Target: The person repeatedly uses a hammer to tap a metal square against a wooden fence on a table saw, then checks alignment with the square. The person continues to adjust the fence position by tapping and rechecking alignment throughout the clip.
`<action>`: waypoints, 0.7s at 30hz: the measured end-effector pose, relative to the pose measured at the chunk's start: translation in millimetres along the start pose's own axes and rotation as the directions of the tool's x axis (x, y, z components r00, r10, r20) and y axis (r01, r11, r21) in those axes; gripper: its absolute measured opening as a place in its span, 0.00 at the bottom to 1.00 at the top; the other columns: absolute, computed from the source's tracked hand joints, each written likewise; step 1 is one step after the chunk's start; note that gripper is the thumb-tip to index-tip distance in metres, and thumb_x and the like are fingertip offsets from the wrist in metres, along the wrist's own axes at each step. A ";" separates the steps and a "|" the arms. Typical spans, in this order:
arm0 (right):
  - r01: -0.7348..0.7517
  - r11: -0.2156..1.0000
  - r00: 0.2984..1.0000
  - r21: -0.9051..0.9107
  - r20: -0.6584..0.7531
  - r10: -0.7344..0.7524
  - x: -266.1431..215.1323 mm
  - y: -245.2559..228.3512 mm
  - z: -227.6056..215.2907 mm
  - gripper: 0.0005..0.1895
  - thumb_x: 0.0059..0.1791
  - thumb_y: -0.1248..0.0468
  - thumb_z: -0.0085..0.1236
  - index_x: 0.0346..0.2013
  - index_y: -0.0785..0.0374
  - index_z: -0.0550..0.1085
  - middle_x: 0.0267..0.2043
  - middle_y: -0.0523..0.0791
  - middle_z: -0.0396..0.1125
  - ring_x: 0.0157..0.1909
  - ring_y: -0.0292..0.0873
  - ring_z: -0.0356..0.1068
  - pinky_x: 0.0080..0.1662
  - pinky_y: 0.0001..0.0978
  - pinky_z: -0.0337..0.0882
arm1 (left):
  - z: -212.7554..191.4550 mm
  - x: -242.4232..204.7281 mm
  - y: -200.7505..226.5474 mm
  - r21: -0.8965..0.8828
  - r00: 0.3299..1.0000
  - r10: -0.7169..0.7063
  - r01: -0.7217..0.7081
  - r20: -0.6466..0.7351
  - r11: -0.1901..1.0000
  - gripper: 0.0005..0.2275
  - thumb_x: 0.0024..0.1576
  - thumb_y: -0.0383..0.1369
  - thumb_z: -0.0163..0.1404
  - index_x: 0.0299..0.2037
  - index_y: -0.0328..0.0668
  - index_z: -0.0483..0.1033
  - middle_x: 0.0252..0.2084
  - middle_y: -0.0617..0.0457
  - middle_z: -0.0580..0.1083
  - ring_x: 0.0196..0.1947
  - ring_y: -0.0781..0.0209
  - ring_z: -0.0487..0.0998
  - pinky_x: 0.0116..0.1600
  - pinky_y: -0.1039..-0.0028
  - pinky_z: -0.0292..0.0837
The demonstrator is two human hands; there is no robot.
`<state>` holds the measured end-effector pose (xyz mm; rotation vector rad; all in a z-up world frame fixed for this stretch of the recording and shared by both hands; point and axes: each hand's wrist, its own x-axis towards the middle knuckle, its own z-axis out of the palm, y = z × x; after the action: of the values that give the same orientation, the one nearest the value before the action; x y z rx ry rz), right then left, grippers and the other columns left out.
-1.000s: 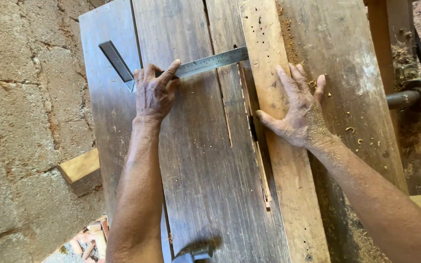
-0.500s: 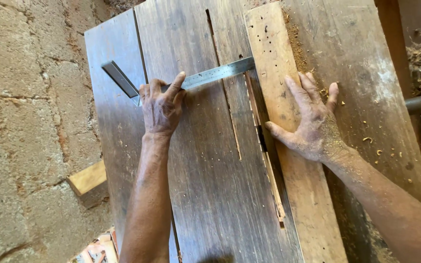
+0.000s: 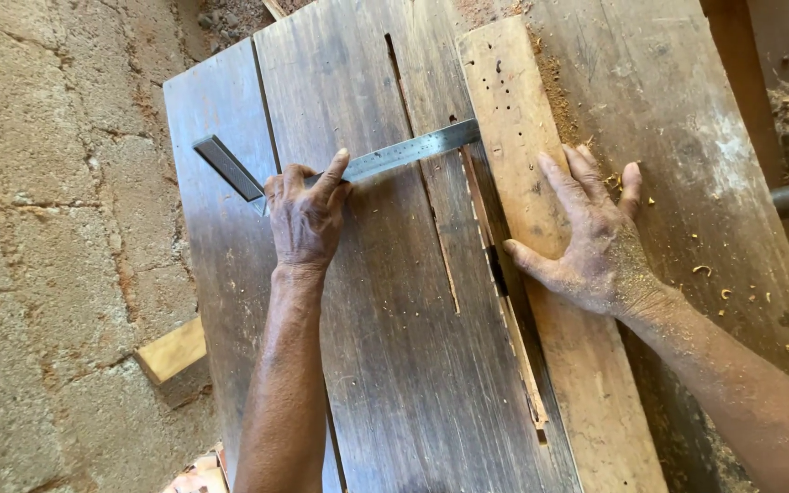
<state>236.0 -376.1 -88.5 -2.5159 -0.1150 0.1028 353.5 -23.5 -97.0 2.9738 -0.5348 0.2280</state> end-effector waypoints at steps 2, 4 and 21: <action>-0.003 1.000 1.000 0.002 -0.004 0.003 0.3 -1.1 -0.7 0.57 0.40 0.38 0.64 0.74 0.64 0.53 0.75 0.60 0.46 0.79 0.56 0.41 0.72 0.67 0.22 | -0.7 0.8 1.4 -0.003 1.000 -0.008 0.008 0.011 1.000 0.21 0.57 0.37 0.62 0.61 0.69 0.77 0.44 0.47 0.72 0.46 0.46 0.70 0.54 0.55 0.68; -0.004 1.000 1.000 0.006 -0.008 0.004 0.7 -2.4 -1.1 0.57 0.40 0.38 0.64 0.74 0.64 0.53 0.75 0.60 0.46 0.79 0.55 0.41 0.72 0.67 0.22 | -2.3 1.3 1.8 -0.004 1.000 -0.017 0.017 0.021 1.000 0.21 0.57 0.37 0.62 0.61 0.70 0.78 0.43 0.48 0.72 0.45 0.47 0.71 0.54 0.55 0.68; -0.007 1.000 1.000 -0.030 -0.011 0.007 1.0 -4.7 -1.1 0.57 0.40 0.40 0.65 0.74 0.63 0.53 0.75 0.60 0.45 0.79 0.55 0.40 0.71 0.71 0.24 | -3.8 6.8 1.2 -0.060 0.999 -0.011 0.013 0.036 0.998 0.19 0.55 0.36 0.63 0.58 0.62 0.79 0.39 0.49 0.73 0.41 0.52 0.74 0.54 0.57 0.67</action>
<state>236.8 -372.8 -84.9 -2.5462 -0.1039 0.0905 358.9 -26.4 -92.1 2.9268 -0.5180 0.1548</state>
